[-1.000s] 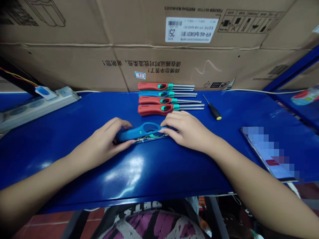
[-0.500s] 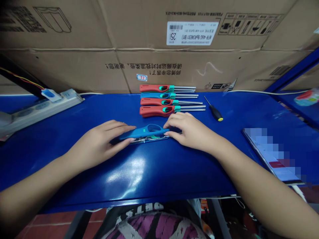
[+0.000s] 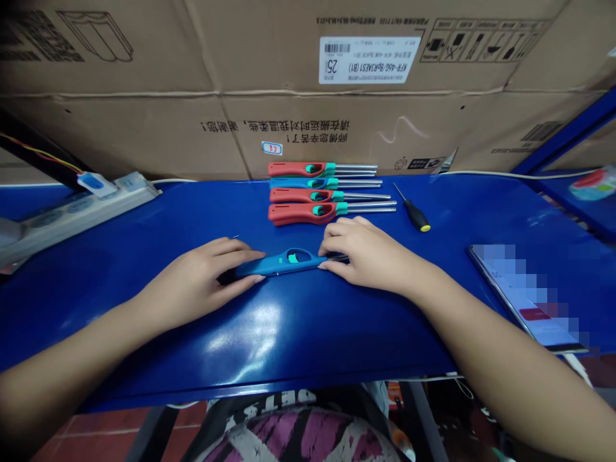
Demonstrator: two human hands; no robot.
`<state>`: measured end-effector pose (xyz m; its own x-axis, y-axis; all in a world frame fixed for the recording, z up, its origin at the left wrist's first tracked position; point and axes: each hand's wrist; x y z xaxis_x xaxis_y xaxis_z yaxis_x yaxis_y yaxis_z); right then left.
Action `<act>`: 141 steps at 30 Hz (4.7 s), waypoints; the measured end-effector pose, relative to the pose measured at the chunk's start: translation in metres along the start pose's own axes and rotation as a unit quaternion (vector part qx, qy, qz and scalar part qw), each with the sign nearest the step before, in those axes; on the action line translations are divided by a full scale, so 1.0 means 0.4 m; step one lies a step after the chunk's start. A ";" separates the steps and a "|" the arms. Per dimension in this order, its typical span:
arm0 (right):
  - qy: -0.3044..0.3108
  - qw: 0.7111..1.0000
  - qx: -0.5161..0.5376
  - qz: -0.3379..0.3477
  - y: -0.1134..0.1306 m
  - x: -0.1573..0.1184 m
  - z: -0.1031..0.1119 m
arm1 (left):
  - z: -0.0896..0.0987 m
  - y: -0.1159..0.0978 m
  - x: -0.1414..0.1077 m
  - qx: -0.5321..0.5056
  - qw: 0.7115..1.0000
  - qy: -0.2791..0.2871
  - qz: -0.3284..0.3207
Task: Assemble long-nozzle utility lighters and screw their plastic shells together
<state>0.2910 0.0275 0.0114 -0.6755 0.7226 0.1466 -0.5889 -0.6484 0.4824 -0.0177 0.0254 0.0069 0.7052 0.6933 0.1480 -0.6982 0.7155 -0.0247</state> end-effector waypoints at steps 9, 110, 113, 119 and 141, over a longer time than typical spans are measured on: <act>0.010 1.000 -0.003 -0.005 0.002 -0.003 0.003 | -0.007 -0.003 0.000 -0.008 1.000 -0.007 -0.006; 0.068 0.990 -0.117 -0.042 0.077 0.009 -0.022 | -0.029 -0.024 0.002 -0.080 0.994 -0.003 -0.079; 0.064 0.987 -0.145 -0.019 0.076 0.006 -0.016 | -0.027 -0.020 0.002 -0.091 0.993 -0.002 -0.079; -0.006 0.984 -0.180 -0.014 0.049 -0.001 0.002 | -0.005 0.003 0.010 -0.028 0.998 -0.013 -0.064; -0.031 0.990 -0.118 0.076 0.041 0.009 -0.018 | -0.012 0.001 0.009 -0.049 0.994 -0.039 -0.087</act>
<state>0.2755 0.0177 0.0135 -0.7394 0.6215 0.2588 -0.5755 -0.7830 0.2360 -0.0149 0.0288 0.0028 0.7995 0.5526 0.2354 -0.5487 0.8314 -0.0881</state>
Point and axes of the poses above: each hand's wrist, its own x-axis towards the middle knuckle, its own z-axis out of the back of the hand, y = z × x, and after that the axes turned 14 degrees about x, right-handed
